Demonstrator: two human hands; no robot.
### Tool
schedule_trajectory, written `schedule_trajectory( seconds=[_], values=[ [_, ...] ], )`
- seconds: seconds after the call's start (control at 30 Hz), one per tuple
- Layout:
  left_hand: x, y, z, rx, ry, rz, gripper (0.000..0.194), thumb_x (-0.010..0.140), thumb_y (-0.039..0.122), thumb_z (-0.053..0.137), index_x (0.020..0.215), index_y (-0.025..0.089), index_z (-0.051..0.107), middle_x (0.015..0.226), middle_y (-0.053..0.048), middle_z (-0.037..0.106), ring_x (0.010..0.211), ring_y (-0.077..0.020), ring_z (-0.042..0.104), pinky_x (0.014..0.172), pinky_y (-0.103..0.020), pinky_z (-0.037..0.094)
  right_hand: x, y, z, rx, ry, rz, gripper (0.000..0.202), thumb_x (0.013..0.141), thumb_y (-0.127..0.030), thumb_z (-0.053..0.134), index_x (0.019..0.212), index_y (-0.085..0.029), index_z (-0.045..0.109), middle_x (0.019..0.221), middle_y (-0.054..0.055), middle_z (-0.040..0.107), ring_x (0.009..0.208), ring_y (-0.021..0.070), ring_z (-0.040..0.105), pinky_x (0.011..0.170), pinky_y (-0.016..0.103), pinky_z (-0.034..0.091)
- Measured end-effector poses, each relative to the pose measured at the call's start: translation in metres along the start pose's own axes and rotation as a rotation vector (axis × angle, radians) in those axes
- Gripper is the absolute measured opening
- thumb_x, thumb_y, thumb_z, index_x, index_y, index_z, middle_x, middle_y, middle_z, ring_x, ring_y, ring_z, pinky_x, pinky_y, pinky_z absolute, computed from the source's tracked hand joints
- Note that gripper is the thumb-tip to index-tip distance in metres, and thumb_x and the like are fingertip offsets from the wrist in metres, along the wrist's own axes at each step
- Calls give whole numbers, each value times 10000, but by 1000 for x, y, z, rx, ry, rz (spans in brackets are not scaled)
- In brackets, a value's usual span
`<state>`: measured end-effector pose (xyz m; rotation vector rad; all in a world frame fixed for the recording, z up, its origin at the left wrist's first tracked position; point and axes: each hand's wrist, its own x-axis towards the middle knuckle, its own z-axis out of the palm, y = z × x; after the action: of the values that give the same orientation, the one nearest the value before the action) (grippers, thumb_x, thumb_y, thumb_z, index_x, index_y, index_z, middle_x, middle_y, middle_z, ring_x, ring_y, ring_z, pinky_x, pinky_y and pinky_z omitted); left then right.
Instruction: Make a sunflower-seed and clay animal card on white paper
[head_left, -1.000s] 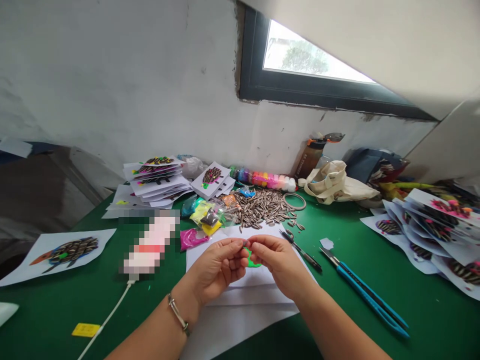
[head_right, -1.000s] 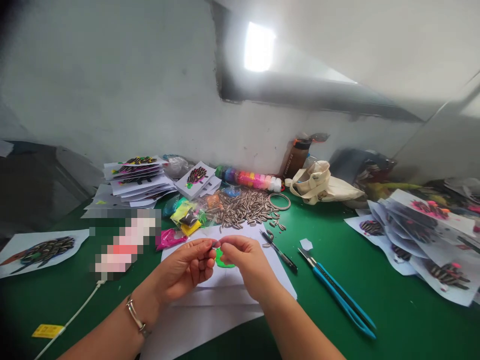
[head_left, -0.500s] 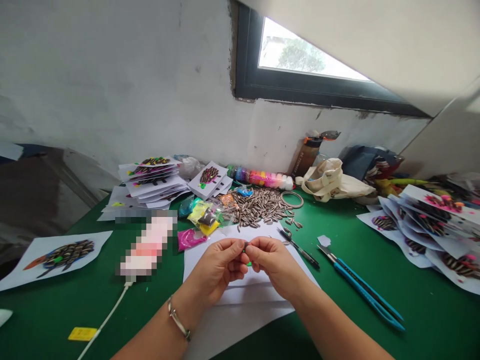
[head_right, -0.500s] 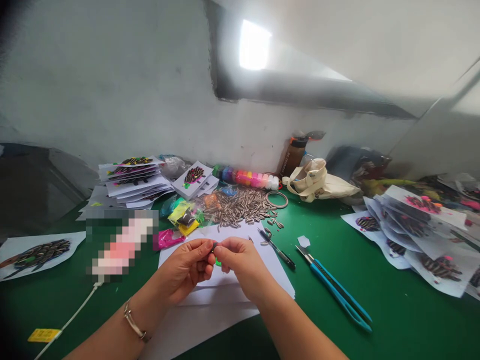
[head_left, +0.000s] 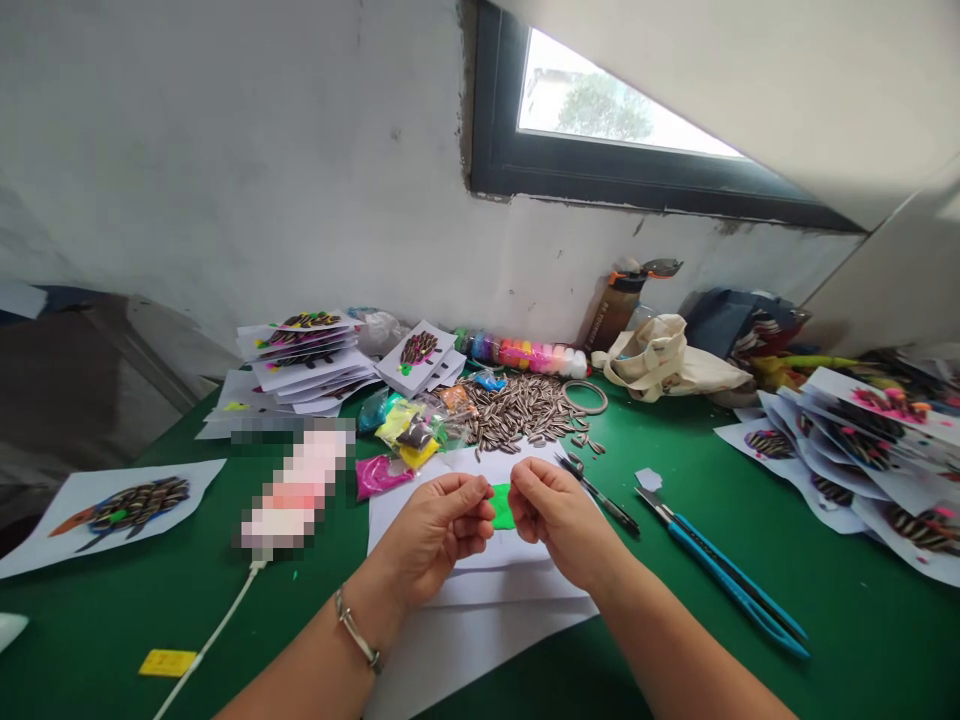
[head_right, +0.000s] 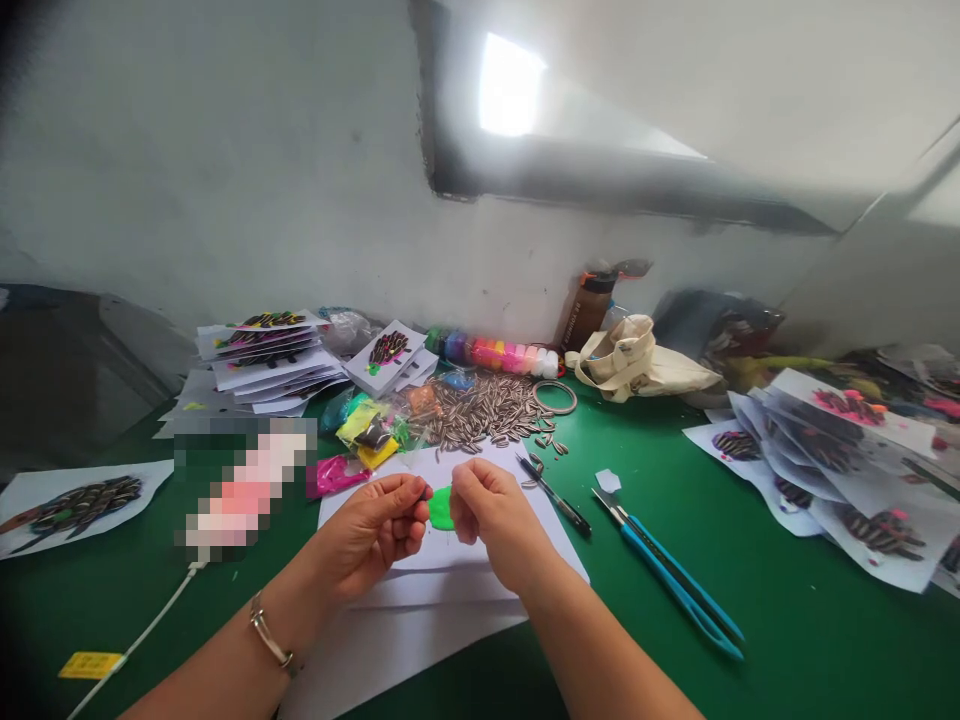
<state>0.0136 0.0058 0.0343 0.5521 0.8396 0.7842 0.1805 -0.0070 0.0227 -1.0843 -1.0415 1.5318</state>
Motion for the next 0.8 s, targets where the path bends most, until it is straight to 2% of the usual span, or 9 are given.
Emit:
schedule_trajectory(
  seconds=[0.17, 0.27, 0.33, 0.47, 0.6, 0.7, 0.8],
  values=[
    [4, 3, -4, 95, 50, 57, 148, 820, 258, 726, 833, 132, 650, 677, -25, 693, 569, -108, 668, 546, -189, 537, 0, -3, 0, 96, 17, 48, 302, 764, -417, 740, 763, -168, 570, 699, 3, 658, 540, 96, 579, 525, 222, 408],
    [8, 5, -11, 149, 70, 67, 143, 845, 266, 675, 912, 140, 660, 739, -49, 721, 633, -122, 695, 618, -220, 559, 0, -3, 0, 161, 22, 77, 308, 698, -372, 797, 810, -167, 596, 734, 14, 682, 598, 117, 616, 594, 254, 473],
    [11, 6, -16, 309, 103, 121, 196, 856, 299, 633, 981, 150, 658, 801, -63, 735, 688, -139, 710, 662, -250, 567, 1, -3, -1, 187, 39, 78, 332, 667, -346, 819, 867, -166, 624, 729, 8, 680, 595, 113, 611, 603, 258, 484],
    [16, 8, -22, 696, 179, 297, 277, 815, 360, 617, 988, 151, 675, 848, -67, 733, 729, -180, 711, 672, -288, 555, 2, -1, -3, 189, 53, 62, 338, 682, -363, 810, 899, -142, 673, 709, 3, 660, 539, 76, 564, 528, 209, 428],
    [18, 7, -24, 893, 225, 389, 255, 766, 393, 658, 851, 161, 721, 720, -30, 700, 639, -185, 663, 605, -283, 497, 3, 1, -4, 178, 50, 46, 307, 713, -392, 789, 842, -135, 681, 644, -7, 631, 476, 60, 526, 465, 190, 358],
    [16, 7, -25, 1027, 261, 433, 359, 791, 454, 633, 976, 163, 734, 677, -22, 699, 600, -201, 648, 591, -305, 468, 4, -1, -3, 167, 74, 27, 311, 713, -414, 784, 803, -139, 671, 613, -18, 612, 424, 49, 490, 418, 186, 301],
    [11, 12, -29, 1118, 320, 492, 466, 832, 515, 578, 1109, 162, 702, 720, -32, 717, 654, -221, 656, 635, -322, 464, 5, -3, -4, 175, 134, 15, 340, 684, -441, 794, 778, -143, 661, 605, -28, 597, 395, 38, 456, 393, 182, 257]
  ],
)
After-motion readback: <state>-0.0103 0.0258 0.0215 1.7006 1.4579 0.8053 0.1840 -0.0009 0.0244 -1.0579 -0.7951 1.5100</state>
